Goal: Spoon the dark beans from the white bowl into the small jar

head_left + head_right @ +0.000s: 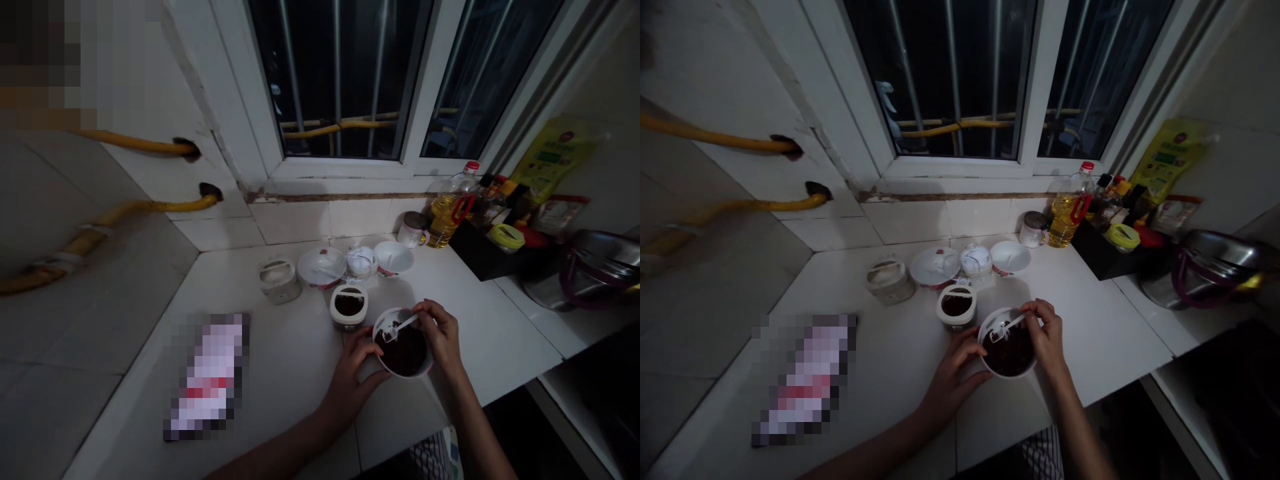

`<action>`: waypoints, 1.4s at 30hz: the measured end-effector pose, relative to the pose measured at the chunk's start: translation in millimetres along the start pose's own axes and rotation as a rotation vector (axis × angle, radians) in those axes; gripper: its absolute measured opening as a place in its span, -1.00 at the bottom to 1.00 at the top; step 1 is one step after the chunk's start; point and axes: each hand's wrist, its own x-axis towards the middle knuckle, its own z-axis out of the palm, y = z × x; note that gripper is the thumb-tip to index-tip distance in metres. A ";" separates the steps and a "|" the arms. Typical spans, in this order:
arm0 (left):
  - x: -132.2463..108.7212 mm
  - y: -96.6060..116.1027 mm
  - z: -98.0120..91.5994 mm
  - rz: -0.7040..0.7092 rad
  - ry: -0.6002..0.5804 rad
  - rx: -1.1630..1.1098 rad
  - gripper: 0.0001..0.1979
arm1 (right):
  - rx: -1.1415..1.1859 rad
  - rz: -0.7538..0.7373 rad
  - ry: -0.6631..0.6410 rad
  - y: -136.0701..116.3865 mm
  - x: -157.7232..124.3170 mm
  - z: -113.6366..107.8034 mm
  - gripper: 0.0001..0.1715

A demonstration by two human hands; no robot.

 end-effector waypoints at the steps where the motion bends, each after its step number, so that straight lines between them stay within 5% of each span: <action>1: 0.0 -0.2 0.0 0.002 -0.002 0.003 -0.81 | 0.072 0.063 -0.008 -1.5 0.5 0.0 -0.80; 5: 0.1 -1.2 0.0 0.014 -0.011 -0.003 -0.83 | 0.276 0.248 -0.002 -9.6 6.0 -1.2 -0.79; 10: -0.1 -2.1 0.3 0.004 -0.002 0.011 -0.82 | 0.228 0.133 0.030 -28.9 15.6 5.4 -0.78; 14: 0.1 -1.9 0.1 0.001 0.003 0.004 -0.81 | 0.020 -0.203 0.015 -44.9 17.2 20.7 -0.82; 19: 0.2 -2.4 -0.1 0.001 -0.010 -0.004 -0.81 | -0.259 -0.666 -0.184 -50.7 17.1 30.0 -0.65; 28: 0.7 -2.6 0.1 0.002 -0.003 0.009 -0.82 | -0.190 -0.433 0.017 -32.3 13.3 -7.3 -0.80; 34: 0.2 -1.9 -0.3 0.015 0.007 0.006 -0.82 | -0.371 -0.392 -0.135 -17.7 10.3 -24.4 -0.78; 42: 0.2 -3.0 0.8 0.027 0.016 0.014 -0.82 | -0.277 -0.325 -0.291 -17.5 1.9 -5.0 -0.78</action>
